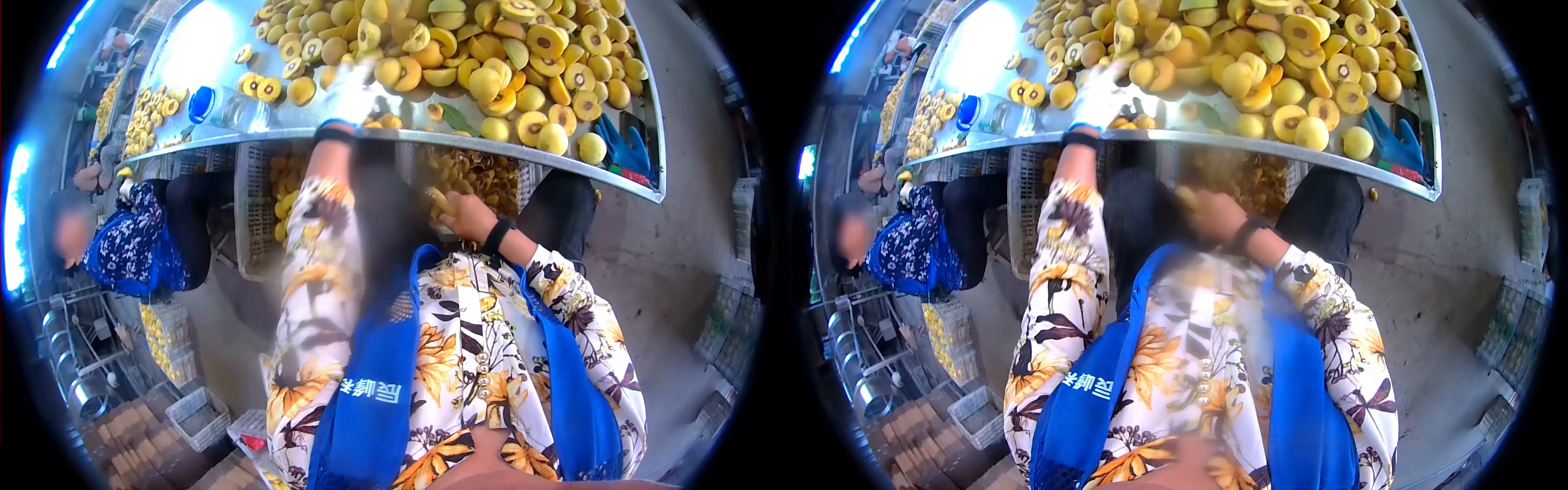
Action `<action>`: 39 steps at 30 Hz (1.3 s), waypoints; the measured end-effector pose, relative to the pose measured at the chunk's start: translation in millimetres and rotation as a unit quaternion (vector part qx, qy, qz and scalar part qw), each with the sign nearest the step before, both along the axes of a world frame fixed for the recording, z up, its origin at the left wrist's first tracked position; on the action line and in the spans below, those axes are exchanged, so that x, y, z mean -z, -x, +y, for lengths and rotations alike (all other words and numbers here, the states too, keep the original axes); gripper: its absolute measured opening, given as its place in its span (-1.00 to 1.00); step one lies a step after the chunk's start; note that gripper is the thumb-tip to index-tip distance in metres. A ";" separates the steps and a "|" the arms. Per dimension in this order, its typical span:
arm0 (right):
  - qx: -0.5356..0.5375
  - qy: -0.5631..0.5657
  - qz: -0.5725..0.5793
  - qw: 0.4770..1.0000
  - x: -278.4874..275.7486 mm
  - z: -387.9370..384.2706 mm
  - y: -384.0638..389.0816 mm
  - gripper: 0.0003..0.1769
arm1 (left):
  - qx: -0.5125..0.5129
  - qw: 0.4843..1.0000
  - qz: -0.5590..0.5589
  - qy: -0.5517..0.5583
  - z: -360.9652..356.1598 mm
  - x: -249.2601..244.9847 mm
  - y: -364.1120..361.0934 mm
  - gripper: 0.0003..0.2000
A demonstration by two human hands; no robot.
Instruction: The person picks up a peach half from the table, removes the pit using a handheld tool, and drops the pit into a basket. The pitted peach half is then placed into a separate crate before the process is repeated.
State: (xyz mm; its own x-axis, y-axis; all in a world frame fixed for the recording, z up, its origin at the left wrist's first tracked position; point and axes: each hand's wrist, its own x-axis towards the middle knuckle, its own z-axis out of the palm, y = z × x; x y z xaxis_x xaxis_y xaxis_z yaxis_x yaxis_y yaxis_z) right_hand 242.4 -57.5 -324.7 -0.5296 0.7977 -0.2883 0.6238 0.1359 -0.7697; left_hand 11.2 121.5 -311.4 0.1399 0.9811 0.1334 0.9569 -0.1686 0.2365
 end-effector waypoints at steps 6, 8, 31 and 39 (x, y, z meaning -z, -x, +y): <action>0.099 -0.006 0.031 0.995 -10.1 -3.8 -19.3 -0.65 | -0.013 0.991 -0.007 0.133 37.7 13.4 -51.8 -0.45; 0.133 -0.018 0.023 0.991 -13.7 -1.9 -20.4 -0.66 | -0.035 0.996 -0.064 0.059 42.1 35.1 -35.6 -0.47; 0.145 -0.120 -0.001 0.982 27.6 26.4 20.4 -0.81 | -0.130 0.724 -0.677 0.025 -120.5 -2.0 -108.3 -0.61; 0.074 -0.095 0.064 0.991 25.4 23.0 19.4 -0.82 | -0.119 0.711 -0.636 0.275 -98.4 -3.8 -73.7 -0.52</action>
State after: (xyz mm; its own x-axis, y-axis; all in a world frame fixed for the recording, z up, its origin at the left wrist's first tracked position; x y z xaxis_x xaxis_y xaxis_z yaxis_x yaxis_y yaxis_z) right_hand 222.9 -34.5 -350.0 -0.4250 0.9029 -0.0641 0.5470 0.1997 -0.8130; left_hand 84.9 23.1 -307.6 0.0704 0.9100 -0.4087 -0.1041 0.4141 0.9042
